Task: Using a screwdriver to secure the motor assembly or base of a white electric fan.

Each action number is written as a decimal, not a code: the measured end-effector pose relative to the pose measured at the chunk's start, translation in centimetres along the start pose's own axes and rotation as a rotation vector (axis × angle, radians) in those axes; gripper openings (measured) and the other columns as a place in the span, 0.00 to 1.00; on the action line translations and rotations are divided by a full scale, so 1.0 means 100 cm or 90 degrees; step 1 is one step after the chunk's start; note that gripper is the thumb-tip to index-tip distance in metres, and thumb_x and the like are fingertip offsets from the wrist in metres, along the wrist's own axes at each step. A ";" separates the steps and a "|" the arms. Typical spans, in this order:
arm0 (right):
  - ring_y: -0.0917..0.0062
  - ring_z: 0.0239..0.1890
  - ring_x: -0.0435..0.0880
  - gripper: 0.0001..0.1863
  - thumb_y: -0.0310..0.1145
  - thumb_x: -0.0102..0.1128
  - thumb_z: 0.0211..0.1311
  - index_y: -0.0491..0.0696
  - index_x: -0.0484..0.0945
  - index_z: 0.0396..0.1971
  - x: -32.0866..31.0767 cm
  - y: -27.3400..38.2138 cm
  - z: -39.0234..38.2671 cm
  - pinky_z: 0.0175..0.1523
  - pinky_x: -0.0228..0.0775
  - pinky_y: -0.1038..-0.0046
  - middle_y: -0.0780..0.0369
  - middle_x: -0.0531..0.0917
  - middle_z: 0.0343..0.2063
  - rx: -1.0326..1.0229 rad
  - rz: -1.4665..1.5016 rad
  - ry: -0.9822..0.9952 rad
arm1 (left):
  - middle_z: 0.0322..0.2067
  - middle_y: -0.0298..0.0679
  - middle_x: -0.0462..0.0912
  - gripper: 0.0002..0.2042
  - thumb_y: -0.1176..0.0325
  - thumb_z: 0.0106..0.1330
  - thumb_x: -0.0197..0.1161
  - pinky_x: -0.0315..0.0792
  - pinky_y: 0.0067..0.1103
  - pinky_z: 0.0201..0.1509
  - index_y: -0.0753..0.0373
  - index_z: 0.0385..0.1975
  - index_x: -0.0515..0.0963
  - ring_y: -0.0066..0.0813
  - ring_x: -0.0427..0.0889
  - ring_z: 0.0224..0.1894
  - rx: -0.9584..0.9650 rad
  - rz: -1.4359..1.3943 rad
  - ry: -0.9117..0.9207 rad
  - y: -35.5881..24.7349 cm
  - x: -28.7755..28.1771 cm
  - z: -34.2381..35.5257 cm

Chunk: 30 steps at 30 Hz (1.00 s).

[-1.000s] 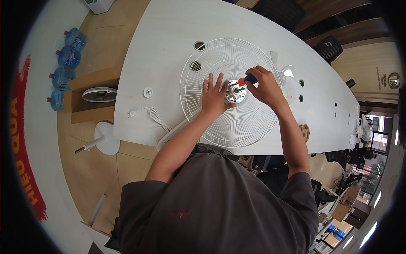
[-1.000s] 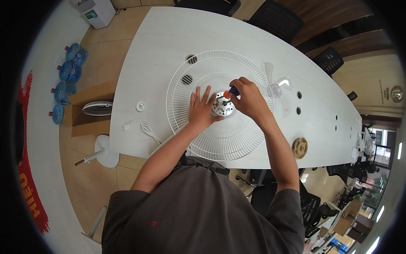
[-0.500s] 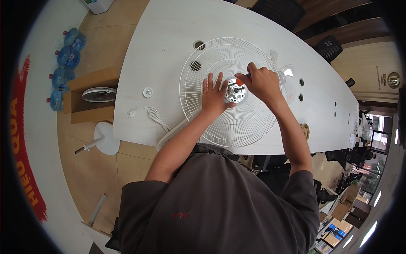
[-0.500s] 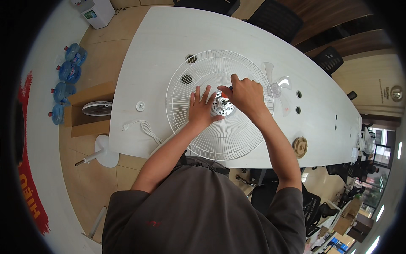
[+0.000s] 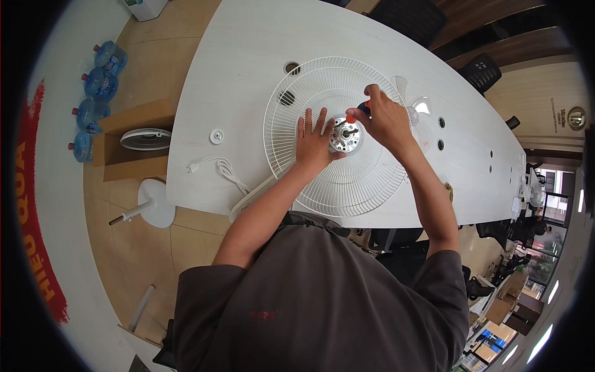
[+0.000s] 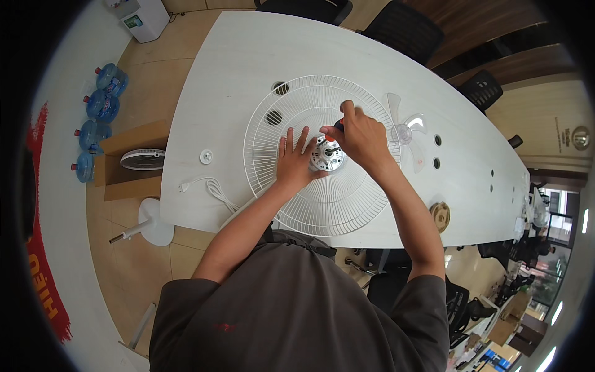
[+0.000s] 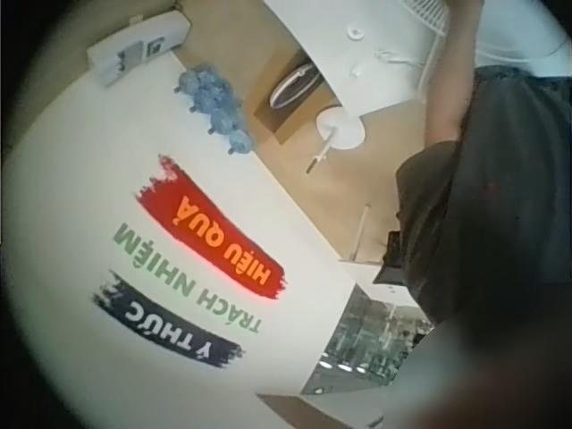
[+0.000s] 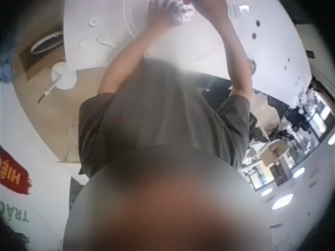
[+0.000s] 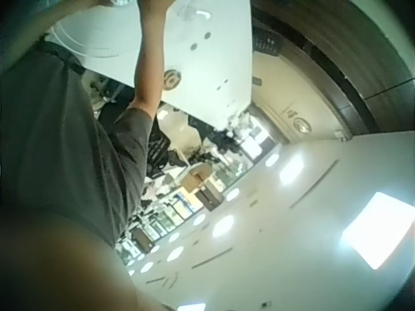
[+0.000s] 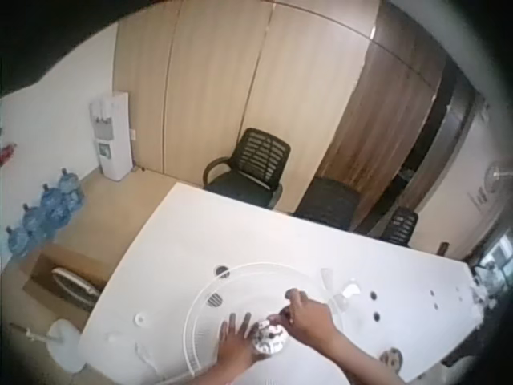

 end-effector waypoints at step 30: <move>0.65 0.32 0.87 0.24 0.52 0.67 0.60 0.45 0.76 0.36 0.005 -0.013 0.000 0.31 0.77 0.66 0.57 0.84 0.34 -0.395 0.100 -0.257 | 0.74 0.43 0.53 0.49 0.36 0.42 0.74 0.38 0.51 0.77 0.58 0.65 0.71 0.59 0.41 0.77 0.018 0.020 -0.019 0.002 0.004 0.001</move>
Point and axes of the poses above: each hand's wrist, its own z-axis towards the middle knuckle, its own x-axis out of the palm, y = z × x, the point moved 2 cm from there along z, towards the middle knuckle
